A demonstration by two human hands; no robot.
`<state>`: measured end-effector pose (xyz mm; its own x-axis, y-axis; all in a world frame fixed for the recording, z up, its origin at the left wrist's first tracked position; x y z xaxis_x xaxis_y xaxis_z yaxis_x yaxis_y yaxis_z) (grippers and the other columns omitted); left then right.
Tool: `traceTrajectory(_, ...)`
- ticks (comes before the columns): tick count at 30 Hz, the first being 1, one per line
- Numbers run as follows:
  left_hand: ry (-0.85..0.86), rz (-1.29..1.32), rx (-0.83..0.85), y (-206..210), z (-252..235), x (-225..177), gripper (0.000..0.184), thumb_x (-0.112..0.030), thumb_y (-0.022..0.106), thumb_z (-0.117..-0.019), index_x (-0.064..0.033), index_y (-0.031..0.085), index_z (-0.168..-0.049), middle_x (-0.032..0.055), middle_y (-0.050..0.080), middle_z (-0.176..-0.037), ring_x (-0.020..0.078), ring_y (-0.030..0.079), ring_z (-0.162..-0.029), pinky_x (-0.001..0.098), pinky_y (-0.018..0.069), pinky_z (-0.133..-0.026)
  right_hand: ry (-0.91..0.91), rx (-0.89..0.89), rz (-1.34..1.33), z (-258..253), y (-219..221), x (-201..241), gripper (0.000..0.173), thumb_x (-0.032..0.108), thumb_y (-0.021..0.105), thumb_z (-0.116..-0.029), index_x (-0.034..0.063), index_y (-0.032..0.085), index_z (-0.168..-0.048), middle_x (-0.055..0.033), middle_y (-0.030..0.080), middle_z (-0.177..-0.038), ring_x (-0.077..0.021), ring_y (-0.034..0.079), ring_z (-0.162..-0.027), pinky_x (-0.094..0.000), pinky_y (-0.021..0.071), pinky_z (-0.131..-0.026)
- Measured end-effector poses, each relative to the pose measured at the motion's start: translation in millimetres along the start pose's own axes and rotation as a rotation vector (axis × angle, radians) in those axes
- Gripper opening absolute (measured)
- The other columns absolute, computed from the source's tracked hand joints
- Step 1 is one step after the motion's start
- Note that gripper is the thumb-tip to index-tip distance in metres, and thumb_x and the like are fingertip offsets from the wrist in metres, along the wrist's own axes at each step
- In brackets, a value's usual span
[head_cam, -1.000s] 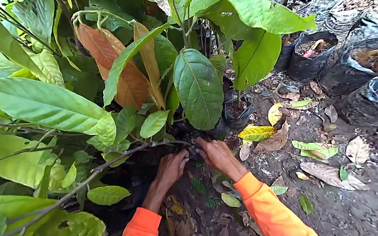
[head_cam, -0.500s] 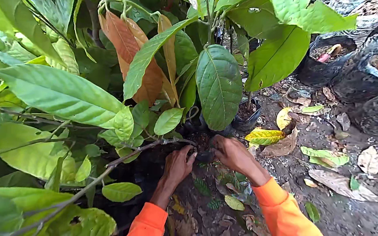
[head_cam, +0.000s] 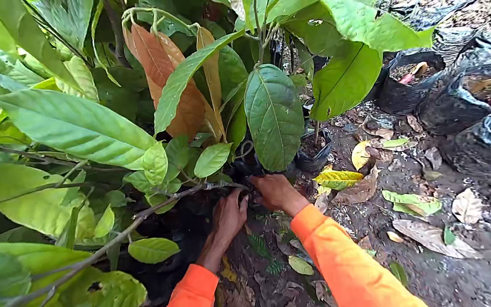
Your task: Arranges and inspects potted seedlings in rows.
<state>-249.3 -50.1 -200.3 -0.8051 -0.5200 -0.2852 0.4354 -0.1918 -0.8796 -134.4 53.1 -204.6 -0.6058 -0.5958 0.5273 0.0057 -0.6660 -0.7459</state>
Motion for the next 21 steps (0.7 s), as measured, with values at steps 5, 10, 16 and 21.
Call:
traceTrajectory(5, -0.095, -0.178, 0.096, -9.8, -4.8, -12.1, 0.05, -0.04, 0.056, -0.1037, -0.0125, 0.056, -0.145, 0.0176, 0.07, -0.116, 0.0353, 0.067, -0.111, 0.0548, 0.0504, -0.096, 0.051, 0.029, 0.076, -14.9, 3.1, -0.2, 0.059, 0.026, 0.071, -0.0955, 0.0094, 0.049, -0.148, -0.0242, 0.063, -0.131, -0.044, 0.06, -0.122, -0.0618, 0.047, -0.098)
traceTrajectory(10, -0.105, -0.193, 0.101, -11.3, -7.2, -17.1, 0.043, -0.036, 0.062, -0.1009, -0.0096, 0.064, -0.134, 0.0168, 0.07, -0.121, 0.0343, 0.065, -0.115, 0.0548, 0.049, -0.098, -0.033, -0.033, -0.007, -9.0, 13.6, -14.5, 0.036, 0.017, 0.064, -0.0997, 0.0033, 0.062, -0.133, -0.023, 0.062, -0.133, -0.0416, 0.06, -0.124, -0.0583, 0.0464, -0.102)
traceTrajectory(16, -0.123, -0.221, 0.059, -7.4, -10.4, -21.4, 0.034, -0.032, 0.059, -0.102, -0.0085, 0.069, -0.125, 0.0165, 0.07, -0.123, 0.0338, 0.065, -0.118, 0.0543, 0.0488, -0.098, -0.054, -0.083, -0.001, -4.5, 17.9, -15.7, 0.029, 0.008, 0.053, -0.1015, -0.002, 0.061, -0.127, -0.0251, 0.062, -0.129, -0.0424, 0.063, -0.117, -0.0567, 0.0493, -0.097)
traceTrajectory(21, -0.079, -0.193, -0.01, -4.7, -11.5, -17.3, 0.03, -0.028, 0.056, -0.1024, -0.0076, 0.072, -0.119, 0.0151, 0.069, -0.124, 0.0329, 0.066, -0.115, 0.0534, 0.0504, -0.096, -0.064, -0.35, -0.259, 3.9, 19.3, -34.1, 0.028, 0.016, 0.055, -0.1013, -0.0034, 0.067, -0.117, -0.0218, 0.069, -0.113, -0.0365, 0.068, -0.106, -0.0518, 0.0517, -0.096)
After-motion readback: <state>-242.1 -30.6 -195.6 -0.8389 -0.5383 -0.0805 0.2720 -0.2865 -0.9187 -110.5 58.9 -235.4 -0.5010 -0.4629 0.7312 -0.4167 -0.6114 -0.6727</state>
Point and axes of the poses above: each hand's wrist, its own z-axis away from the middle knuckle, its own y-axis out of the palm, x = y × z, the point moved 3 cm from there along -z, towards the middle knuckle
